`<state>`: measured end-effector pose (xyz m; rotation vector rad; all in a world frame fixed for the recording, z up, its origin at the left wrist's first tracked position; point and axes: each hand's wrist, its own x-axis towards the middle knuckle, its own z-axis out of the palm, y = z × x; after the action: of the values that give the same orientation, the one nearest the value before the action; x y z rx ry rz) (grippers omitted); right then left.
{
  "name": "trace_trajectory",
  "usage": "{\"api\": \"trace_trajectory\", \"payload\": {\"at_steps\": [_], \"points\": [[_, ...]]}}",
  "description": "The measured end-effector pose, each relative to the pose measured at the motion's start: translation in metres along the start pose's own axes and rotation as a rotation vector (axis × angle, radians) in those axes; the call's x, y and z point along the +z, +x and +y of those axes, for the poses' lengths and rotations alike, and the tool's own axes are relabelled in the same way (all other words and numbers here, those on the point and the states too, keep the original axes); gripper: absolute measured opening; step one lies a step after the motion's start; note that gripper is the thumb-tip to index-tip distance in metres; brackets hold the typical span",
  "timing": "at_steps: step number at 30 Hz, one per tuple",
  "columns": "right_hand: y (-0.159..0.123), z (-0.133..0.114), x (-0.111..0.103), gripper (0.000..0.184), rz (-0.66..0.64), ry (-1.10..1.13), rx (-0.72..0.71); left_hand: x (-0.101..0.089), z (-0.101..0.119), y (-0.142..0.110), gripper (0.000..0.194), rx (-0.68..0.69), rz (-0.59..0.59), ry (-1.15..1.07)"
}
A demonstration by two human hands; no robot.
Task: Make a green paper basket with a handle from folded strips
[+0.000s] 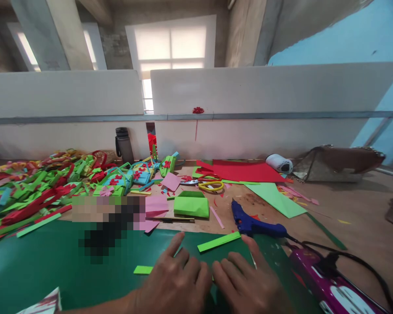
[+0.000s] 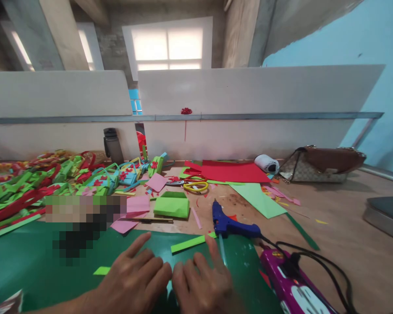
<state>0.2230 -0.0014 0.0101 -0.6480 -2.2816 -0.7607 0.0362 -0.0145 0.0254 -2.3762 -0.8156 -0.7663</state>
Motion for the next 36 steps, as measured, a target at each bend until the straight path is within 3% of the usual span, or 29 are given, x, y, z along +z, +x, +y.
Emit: {"api": "trace_trajectory", "payload": {"at_steps": [7, 12, 18, 21, 23, 27, 30, 36], "points": [[0.004, 0.004, -0.008, 0.031, -0.018, 0.046, 0.082, -0.010, -0.024, -0.012, 0.028, -0.077, 0.032, -0.045], [0.008, 0.010, -0.013, 0.032, -0.080, 0.061, 0.132, -0.019, -0.047, -0.033, 0.029, -0.202, -0.075, -0.045], [0.014, 0.019, -0.015, 0.034, -0.172, -0.042, 0.172, -0.049, -0.078, -0.044, 0.027, -0.262, -0.127, 0.212], [0.017, 0.017, -0.015, 0.033, -0.184, -0.036, 0.151, -0.052, -0.061, -0.026, 0.017, -0.238, -0.040, 0.212], [0.019, 0.012, -0.014, 0.032, -0.167, 0.007, 0.121, -0.044, -0.036, -0.011, 0.029, -0.161, 0.016, 0.136], [0.019, 0.002, -0.014, 0.034, -0.133, 0.113, 0.083, -0.017, 0.002, 0.010, 0.018, -0.082, -0.118, 0.025], [0.018, -0.001, -0.014, 0.036, -0.138, 0.143, 0.082, -0.007, 0.006, 0.014, 0.027, -0.057, -0.148, -0.027], [0.018, -0.001, -0.014, 0.036, -0.100, 0.107, 0.095, -0.014, -0.008, 0.011, 0.031, -0.047, -0.131, -0.072]]}}
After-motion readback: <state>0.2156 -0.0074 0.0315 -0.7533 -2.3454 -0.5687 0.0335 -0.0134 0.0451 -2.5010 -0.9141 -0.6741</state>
